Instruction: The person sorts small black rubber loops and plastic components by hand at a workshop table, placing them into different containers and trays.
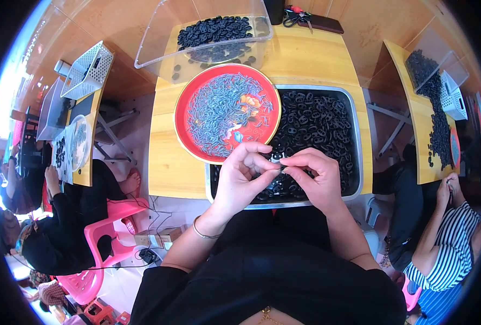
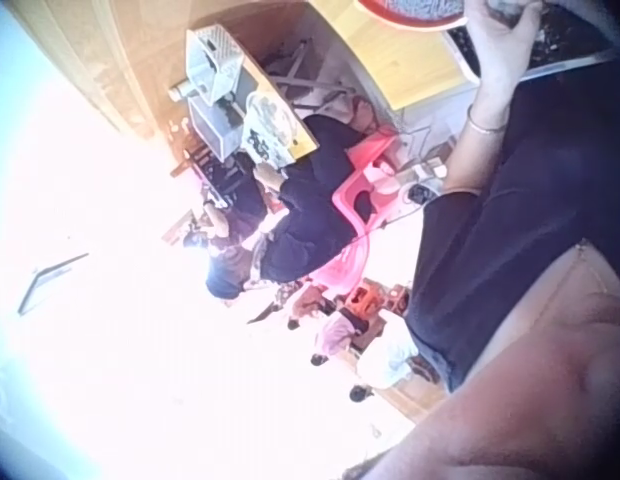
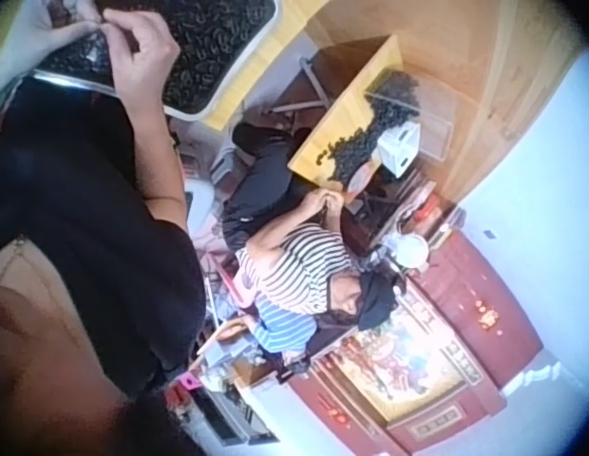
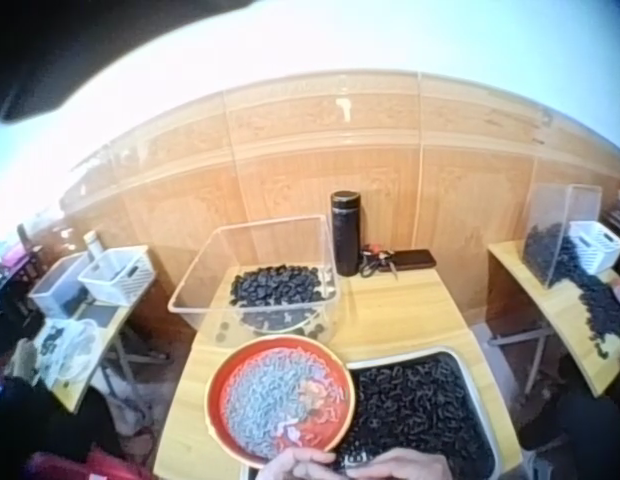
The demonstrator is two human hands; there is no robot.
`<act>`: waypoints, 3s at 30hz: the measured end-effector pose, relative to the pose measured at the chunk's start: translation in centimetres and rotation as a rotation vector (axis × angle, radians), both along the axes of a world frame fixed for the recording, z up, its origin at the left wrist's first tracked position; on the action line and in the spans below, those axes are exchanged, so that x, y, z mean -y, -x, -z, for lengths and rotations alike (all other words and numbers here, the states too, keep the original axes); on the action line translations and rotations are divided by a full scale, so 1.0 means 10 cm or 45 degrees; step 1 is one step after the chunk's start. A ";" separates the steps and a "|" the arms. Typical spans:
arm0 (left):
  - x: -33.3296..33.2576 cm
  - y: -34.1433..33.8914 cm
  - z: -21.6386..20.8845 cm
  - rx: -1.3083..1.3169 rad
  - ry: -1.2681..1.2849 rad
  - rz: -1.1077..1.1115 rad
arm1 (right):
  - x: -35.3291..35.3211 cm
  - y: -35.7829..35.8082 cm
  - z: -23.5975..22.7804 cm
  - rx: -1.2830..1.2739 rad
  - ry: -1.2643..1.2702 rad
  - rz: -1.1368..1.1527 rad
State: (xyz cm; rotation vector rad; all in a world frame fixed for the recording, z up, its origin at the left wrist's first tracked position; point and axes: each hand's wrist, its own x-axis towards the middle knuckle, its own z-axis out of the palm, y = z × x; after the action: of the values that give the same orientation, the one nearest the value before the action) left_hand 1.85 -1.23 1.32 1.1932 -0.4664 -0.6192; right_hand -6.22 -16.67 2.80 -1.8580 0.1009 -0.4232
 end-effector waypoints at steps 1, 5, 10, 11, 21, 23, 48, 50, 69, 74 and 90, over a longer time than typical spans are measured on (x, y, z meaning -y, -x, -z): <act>0.00 0.00 -0.01 0.000 0.000 0.000 | 0.00 0.00 0.01 0.005 -0.039 0.008; -0.01 0.00 -0.01 -0.002 0.000 0.010 | -0.01 0.00 0.00 0.021 -0.007 -0.004; -0.03 0.01 0.02 0.081 -0.038 0.000 | -0.03 0.00 -0.01 0.068 0.149 -0.007; -0.03 0.02 0.02 0.205 -0.089 -0.035 | -0.03 0.01 0.00 0.064 0.147 -0.008; -0.02 0.05 -0.01 0.152 -0.113 -0.044 | -0.05 0.04 0.15 -0.114 -0.513 0.013; -0.03 0.06 0.01 0.086 -0.116 -0.007 | -0.05 0.04 0.14 -0.094 -0.540 -0.004; 0.20 0.17 0.16 0.367 -0.339 -0.050 | 0.08 0.16 0.21 -0.167 -0.517 0.120; 0.22 0.17 0.19 0.500 -0.397 0.000 | 0.18 0.21 0.23 -0.150 -0.540 0.195; 0.45 0.07 0.40 1.518 -1.034 0.058 | 0.25 0.28 0.48 -0.145 -0.594 0.222; 0.33 0.05 0.32 1.041 -0.788 0.146 | 0.21 0.30 0.45 -0.185 -0.568 0.183; 0.02 0.18 0.28 -0.498 0.140 0.139 | -0.04 0.23 0.33 -0.065 -0.483 0.019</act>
State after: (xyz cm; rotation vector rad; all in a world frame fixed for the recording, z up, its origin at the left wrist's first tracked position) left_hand 0.02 -1.46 -1.45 0.9175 -0.2311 -0.8880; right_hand -8.53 -16.25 -0.54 -1.4951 0.2149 -0.3408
